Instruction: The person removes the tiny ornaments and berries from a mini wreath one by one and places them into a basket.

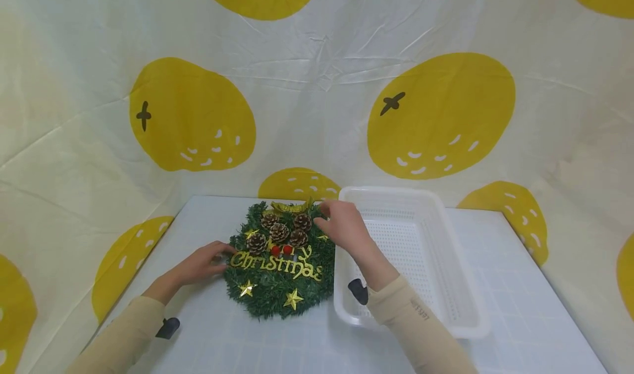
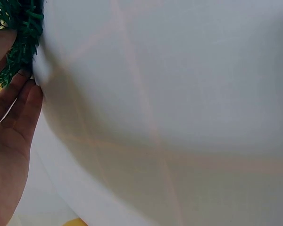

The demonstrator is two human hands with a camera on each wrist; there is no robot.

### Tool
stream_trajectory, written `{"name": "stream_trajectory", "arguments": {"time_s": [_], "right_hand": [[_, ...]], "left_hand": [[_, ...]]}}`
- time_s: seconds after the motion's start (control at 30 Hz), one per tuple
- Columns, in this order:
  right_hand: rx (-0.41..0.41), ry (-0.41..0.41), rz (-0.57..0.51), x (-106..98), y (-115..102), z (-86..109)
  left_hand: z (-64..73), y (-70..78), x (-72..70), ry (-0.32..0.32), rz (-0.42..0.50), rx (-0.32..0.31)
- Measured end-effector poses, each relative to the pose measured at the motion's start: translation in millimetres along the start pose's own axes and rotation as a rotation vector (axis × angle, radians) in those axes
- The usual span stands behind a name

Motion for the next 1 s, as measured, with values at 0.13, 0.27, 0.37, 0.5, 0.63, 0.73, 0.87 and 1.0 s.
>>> {"name": "stream_trajectory", "arguments": {"time_s": [0.13, 0.27, 0.37, 0.5, 0.63, 0.73, 0.87, 1.0], "right_hand": [[-0.032, 0.007, 0.003, 6.1, -20.6, 3.3], [-0.046, 0.014, -0.001, 13.4, -35.3, 5.9], [-0.055, 0.017, 0.000, 20.4, -42.9, 6.4], [-0.070, 0.011, -0.020, 31.6, -49.4, 6.0], [-0.070, 0.015, -0.069, 42.6, -52.7, 6.0], [-0.064, 0.027, -0.111, 50.1, -54.1, 6.2], [-0.063, 0.065, -0.161, 59.1, -53.5, 7.1], [-0.057, 0.103, -0.192, 66.0, -52.7, 7.8]], "left_hand": [[0.1, -0.5, -0.1, 0.004, 0.001, -0.008], [0.0, 0.0, 0.3, 0.006, 0.006, -0.014], [0.1, 1.0, 0.7, 0.009, 0.010, -0.019], [0.1, 3.1, 1.1, 0.010, 0.014, -0.020], [0.9, 4.3, 0.8, 0.013, 0.018, -0.023], [1.9, 4.1, 0.8, 0.017, 0.018, -0.023], [2.5, 2.3, 1.5, 0.012, 0.016, -0.028], [2.3, 1.8, 0.5, 0.015, -0.001, -0.020]]}}
Point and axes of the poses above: each hand's wrist, its own z-axis away from the middle knuckle, its own x-axis out of the palm, y = z × x, the point moved 6 cm from there along -z, towards the middle knuckle, and after that the axes turned 9 degrees about -y, right-handed, at the moved point
